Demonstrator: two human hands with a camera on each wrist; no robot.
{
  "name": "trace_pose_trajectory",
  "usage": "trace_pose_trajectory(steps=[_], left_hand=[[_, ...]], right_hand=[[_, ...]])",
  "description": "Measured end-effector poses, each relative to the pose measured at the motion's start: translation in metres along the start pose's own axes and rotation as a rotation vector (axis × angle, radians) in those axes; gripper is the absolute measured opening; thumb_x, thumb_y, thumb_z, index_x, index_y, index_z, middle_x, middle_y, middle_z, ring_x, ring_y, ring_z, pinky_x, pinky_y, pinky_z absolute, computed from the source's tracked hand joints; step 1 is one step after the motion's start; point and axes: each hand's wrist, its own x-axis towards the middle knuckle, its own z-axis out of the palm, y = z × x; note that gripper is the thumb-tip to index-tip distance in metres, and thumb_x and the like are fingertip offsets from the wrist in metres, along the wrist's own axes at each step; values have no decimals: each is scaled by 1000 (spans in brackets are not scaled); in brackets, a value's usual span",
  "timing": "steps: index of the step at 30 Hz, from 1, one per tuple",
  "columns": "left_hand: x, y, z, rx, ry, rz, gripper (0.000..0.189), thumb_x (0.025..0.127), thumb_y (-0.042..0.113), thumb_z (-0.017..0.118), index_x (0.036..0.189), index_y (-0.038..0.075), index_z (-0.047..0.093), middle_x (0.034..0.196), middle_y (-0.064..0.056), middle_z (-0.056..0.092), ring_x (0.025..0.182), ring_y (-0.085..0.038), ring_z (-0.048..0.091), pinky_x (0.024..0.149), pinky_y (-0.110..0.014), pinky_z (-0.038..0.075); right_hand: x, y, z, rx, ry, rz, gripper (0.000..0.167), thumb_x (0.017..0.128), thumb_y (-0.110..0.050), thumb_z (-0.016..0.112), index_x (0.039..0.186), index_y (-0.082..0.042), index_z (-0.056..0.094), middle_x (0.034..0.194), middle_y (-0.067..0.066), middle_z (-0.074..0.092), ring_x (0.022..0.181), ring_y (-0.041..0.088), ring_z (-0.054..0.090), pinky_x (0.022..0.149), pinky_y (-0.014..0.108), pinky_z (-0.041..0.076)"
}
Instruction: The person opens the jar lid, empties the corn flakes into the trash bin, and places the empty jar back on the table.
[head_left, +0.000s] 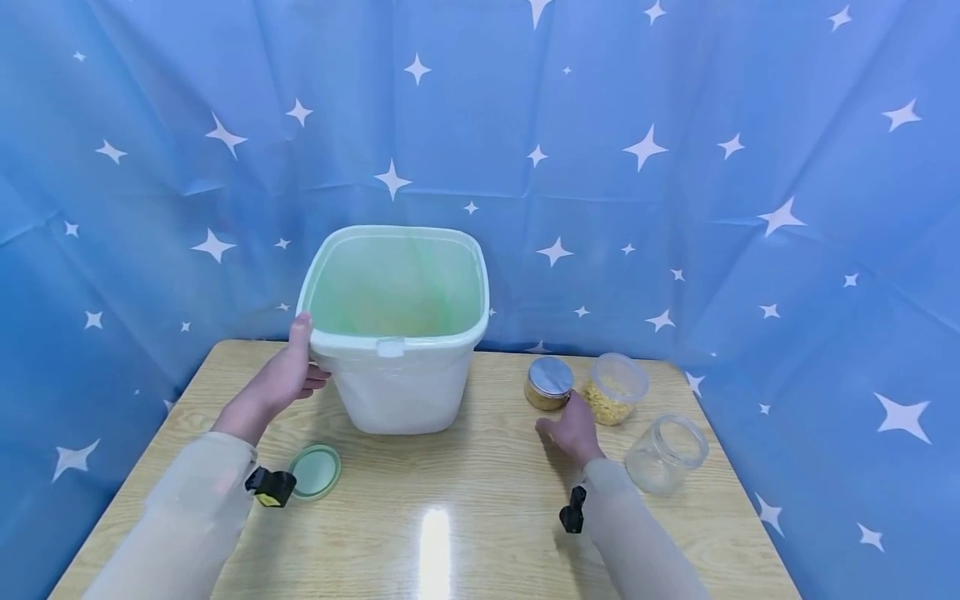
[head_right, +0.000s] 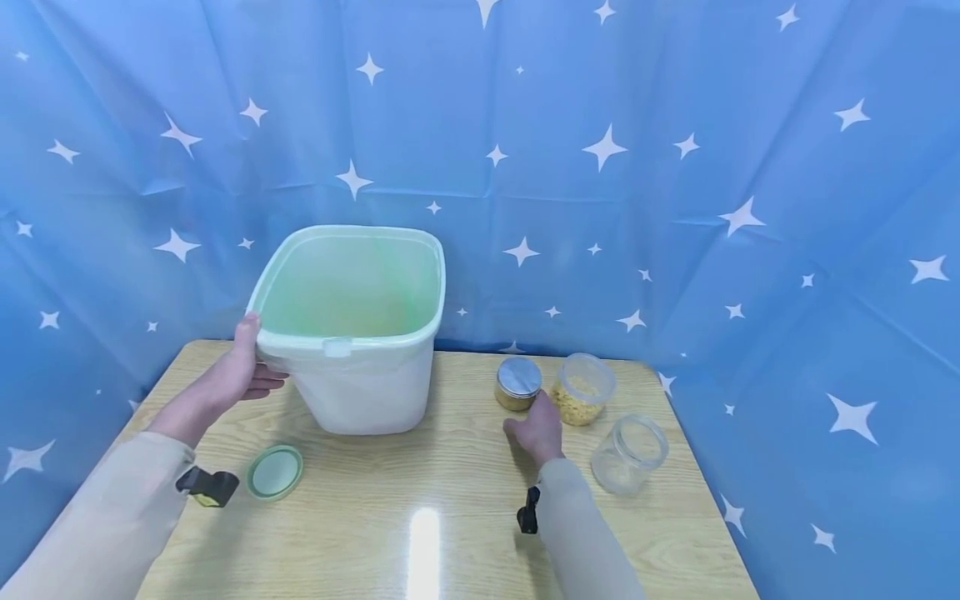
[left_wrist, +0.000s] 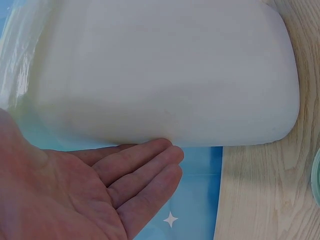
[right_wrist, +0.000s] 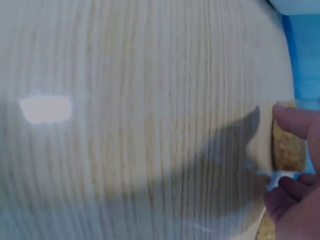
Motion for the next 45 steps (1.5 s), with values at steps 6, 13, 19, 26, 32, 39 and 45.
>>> trace_pose_trajectory(steps=[6, 13, 19, 26, 32, 39, 45], left_hand=[[0, 0, 0, 5, 12, -1, 107, 87, 73, -15, 149, -8, 19, 140, -42, 40, 130, -55, 44, 109, -63, 36], [1, 1, 0, 11, 32, -9, 109, 85, 76, -14, 149, -5, 22, 140, -39, 42, 130, -54, 44, 109, -62, 36], [2, 0, 0, 13, 39, -20, 109, 85, 76, -14, 149, -5, 23, 139, -39, 42, 130, -54, 44, 110, -62, 36], [4, 0, 0, 2, 36, -32, 110, 85, 76, -15, 150, -6, 20, 142, -40, 40, 131, -53, 44, 110, -61, 36], [4, 0, 1, 4, 38, -31, 107, 87, 73, -16, 149, -6, 21, 141, -40, 41, 131, -53, 44, 110, -62, 36], [4, 2, 2, -6, 34, -46, 108, 87, 73, -16, 149, -7, 22, 142, -40, 40, 132, -52, 44, 110, -60, 36], [3, 1, 2, -3, 42, -49, 108, 87, 73, -16, 148, -7, 24, 142, -40, 41, 132, -52, 44, 110, -60, 36]], right_hand=[[7, 0, 4, 25, 63, 1, 74, 82, -19, 75, 141, 6, 37, 138, 28, 50, 128, 43, 49, 105, 56, 42], [10, -2, 9, 48, 138, -3, 72, 82, -18, 76, 140, 5, 39, 135, 28, 52, 125, 44, 51, 103, 57, 43], [12, -5, 12, 89, 175, 31, 78, 82, -23, 78, 142, 1, 36, 137, 24, 50, 128, 42, 48, 107, 57, 40], [15, -7, 16, 95, 196, 69, 82, 81, -33, 79, 143, -2, 36, 138, 21, 49, 130, 40, 45, 110, 57, 36], [16, -10, 18, 89, 207, 96, 81, 81, -34, 79, 143, -3, 37, 138, 20, 50, 131, 41, 44, 111, 59, 32], [16, -11, 20, 76, 245, 123, 80, 79, -36, 80, 140, -2, 41, 135, 22, 53, 129, 42, 45, 109, 59, 32], [16, -9, 23, 89, 264, 142, 79, 78, -37, 81, 138, -2, 43, 133, 22, 54, 126, 42, 47, 108, 60, 32]])
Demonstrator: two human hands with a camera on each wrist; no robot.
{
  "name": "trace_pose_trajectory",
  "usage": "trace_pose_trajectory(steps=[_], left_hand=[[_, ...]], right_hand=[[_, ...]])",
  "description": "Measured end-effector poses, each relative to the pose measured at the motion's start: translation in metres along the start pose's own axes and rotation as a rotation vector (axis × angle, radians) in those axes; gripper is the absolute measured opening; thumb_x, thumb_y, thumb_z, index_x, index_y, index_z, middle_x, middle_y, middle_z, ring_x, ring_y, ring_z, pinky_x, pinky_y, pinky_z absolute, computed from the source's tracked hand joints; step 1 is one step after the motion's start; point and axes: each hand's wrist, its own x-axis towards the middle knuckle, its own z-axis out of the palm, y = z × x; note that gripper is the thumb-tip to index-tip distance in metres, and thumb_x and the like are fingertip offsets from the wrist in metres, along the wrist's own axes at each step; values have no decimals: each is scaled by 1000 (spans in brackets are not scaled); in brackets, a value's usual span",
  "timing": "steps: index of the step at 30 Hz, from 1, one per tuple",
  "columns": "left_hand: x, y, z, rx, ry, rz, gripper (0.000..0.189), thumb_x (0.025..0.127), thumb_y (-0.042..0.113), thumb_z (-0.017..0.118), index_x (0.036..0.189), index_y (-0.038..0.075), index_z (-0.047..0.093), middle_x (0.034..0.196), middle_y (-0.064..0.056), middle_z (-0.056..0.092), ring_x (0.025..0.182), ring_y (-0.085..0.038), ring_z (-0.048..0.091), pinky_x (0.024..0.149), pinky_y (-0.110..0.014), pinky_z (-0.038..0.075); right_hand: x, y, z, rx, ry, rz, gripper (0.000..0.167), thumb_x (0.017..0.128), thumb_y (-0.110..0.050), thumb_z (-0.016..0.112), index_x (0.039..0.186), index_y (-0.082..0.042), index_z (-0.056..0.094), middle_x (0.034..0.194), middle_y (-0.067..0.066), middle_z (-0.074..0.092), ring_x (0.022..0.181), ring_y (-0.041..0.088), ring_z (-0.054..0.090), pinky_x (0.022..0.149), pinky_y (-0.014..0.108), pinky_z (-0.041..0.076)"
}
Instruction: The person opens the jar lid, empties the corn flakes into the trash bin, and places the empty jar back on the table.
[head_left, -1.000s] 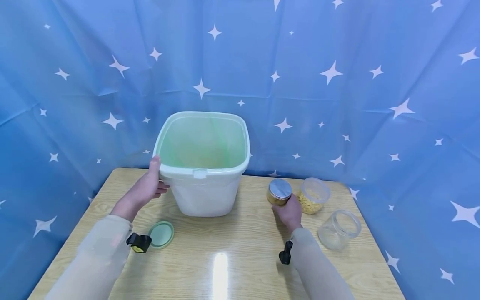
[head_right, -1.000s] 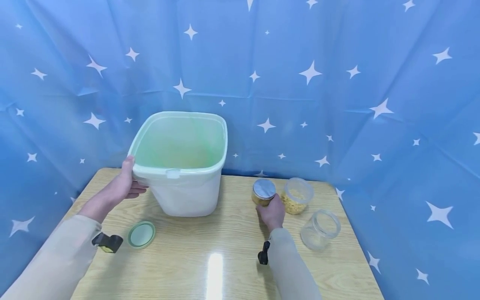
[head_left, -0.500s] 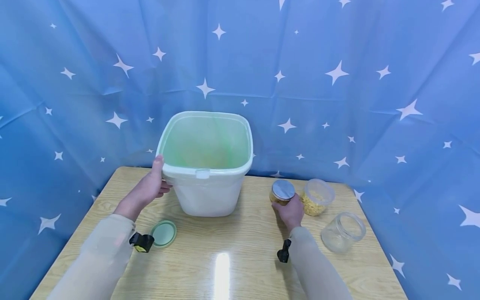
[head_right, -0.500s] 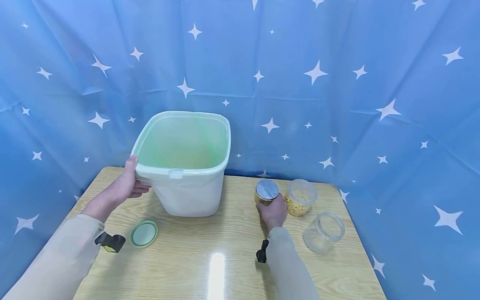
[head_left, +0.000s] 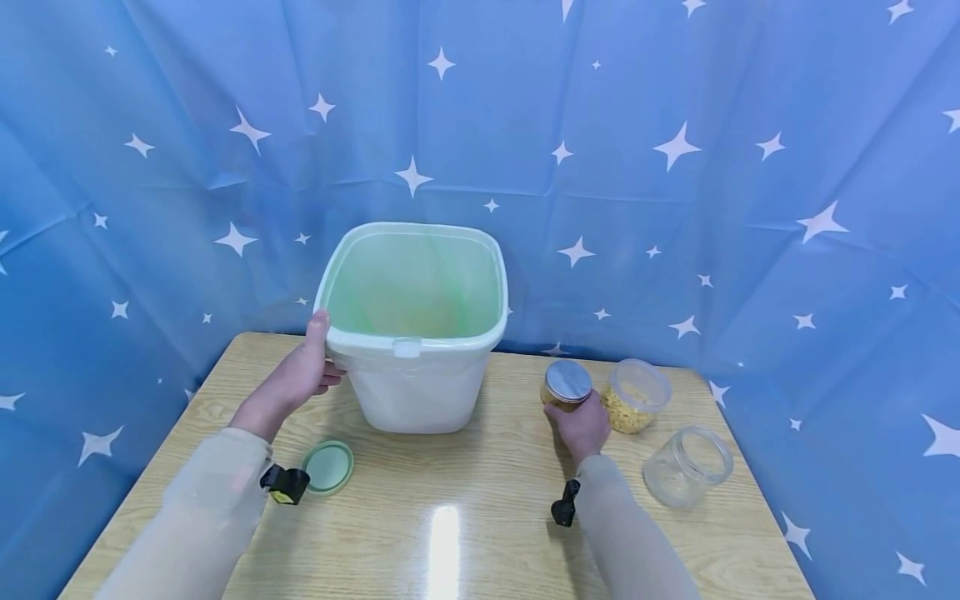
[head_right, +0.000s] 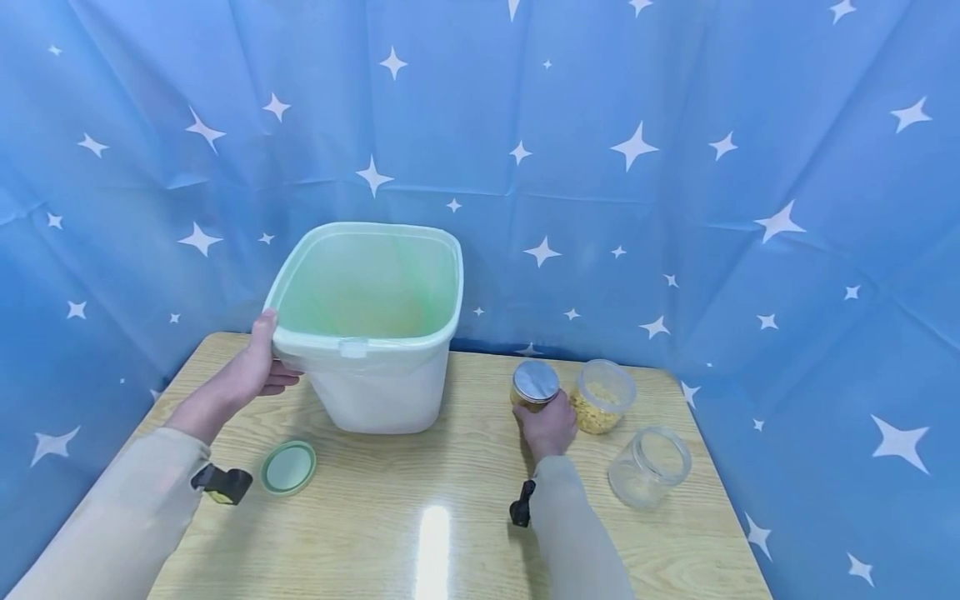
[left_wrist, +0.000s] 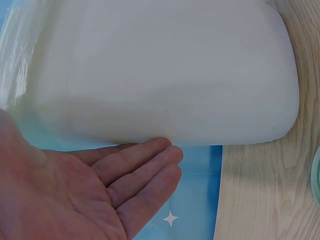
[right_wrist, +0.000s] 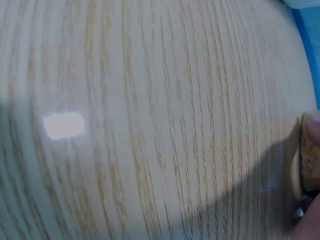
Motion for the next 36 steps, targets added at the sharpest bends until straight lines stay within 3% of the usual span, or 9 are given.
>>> trace_pose_trajectory(steps=[10, 16, 28, 36], left_hand=[[-1, 0, -1, 7, 1, 6, 112, 84, 78, -14, 149, -5, 23, 142, -39, 41, 132, -53, 43, 111, -61, 35], [-3, 1, -1, 14, 4, 31, 109, 85, 75, -14, 148, -5, 25, 141, -39, 40, 131, -54, 43, 110, -63, 35], [-5, 0, -1, 6, -12, 44, 107, 87, 72, -16, 150, -8, 17, 140, -43, 39, 131, -56, 42, 110, -63, 35], [-4, 2, 1, 4, -29, 31, 107, 87, 71, -18, 151, -10, 14, 141, -43, 38, 131, -54, 43, 110, -61, 36]], right_hand=[[-4, 4, -4, -43, -2, -63, 75, 75, -46, 81, 132, -6, 53, 129, 19, 60, 123, 39, 52, 105, 58, 37], [-7, 2, -7, -23, -17, -75, 78, 76, -45, 80, 135, -3, 50, 131, 21, 56, 125, 40, 48, 108, 60, 33], [-21, 2, -18, 64, -81, -66, 85, 79, -42, 78, 143, -1, 39, 139, 22, 52, 129, 40, 48, 108, 58, 36], [-31, 7, -25, 100, -102, -129, 88, 77, -42, 81, 144, -4, 39, 135, 19, 55, 124, 37, 52, 106, 58, 37]])
